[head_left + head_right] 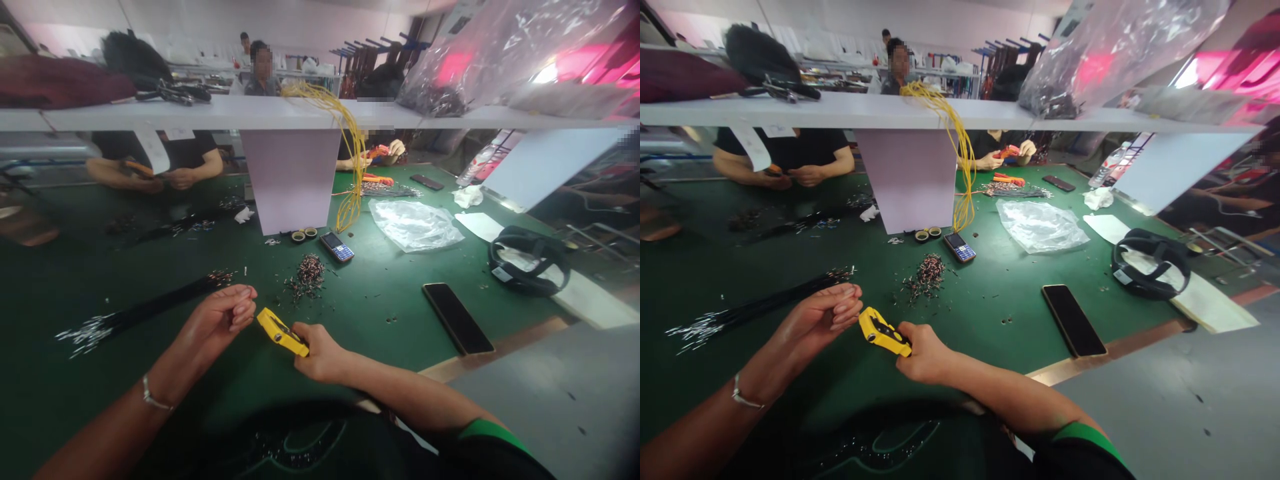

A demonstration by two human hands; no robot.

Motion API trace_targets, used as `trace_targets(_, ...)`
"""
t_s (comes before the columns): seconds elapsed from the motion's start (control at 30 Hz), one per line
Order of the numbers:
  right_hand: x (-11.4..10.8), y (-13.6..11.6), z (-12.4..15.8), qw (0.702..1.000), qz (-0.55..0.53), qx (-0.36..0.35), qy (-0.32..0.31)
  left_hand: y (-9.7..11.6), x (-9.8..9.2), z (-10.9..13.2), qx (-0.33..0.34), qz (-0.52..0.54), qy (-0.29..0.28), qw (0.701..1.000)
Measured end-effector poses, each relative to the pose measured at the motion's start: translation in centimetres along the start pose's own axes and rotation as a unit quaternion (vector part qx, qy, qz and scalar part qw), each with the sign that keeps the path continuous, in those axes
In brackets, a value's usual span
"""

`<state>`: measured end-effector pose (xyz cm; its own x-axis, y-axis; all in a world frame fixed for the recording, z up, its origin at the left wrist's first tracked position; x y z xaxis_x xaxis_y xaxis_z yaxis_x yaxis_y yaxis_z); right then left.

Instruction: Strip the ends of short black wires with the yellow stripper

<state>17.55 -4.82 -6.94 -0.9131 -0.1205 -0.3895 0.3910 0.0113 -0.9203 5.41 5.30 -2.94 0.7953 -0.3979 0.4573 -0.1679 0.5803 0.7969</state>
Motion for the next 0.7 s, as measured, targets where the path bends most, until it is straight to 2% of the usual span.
trace_targets(0.7,0.23,0.61,-0.23,1.000,-0.018,-0.003,-0.005,-0.24,-0.46,-0.66,-0.008,0.005,-0.006,1.000)
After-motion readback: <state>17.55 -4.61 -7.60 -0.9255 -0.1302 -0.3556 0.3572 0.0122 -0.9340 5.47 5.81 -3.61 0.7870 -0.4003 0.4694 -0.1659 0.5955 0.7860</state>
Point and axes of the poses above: each hand's wrist, its own z-axis away from the middle knuckle, its own x-axis out of the palm, y = z × x, the point moved 7 cm from there along -z, towards the middle knuckle, and after that the axes turned 3 degrees about -x, right-handed, at the moved point
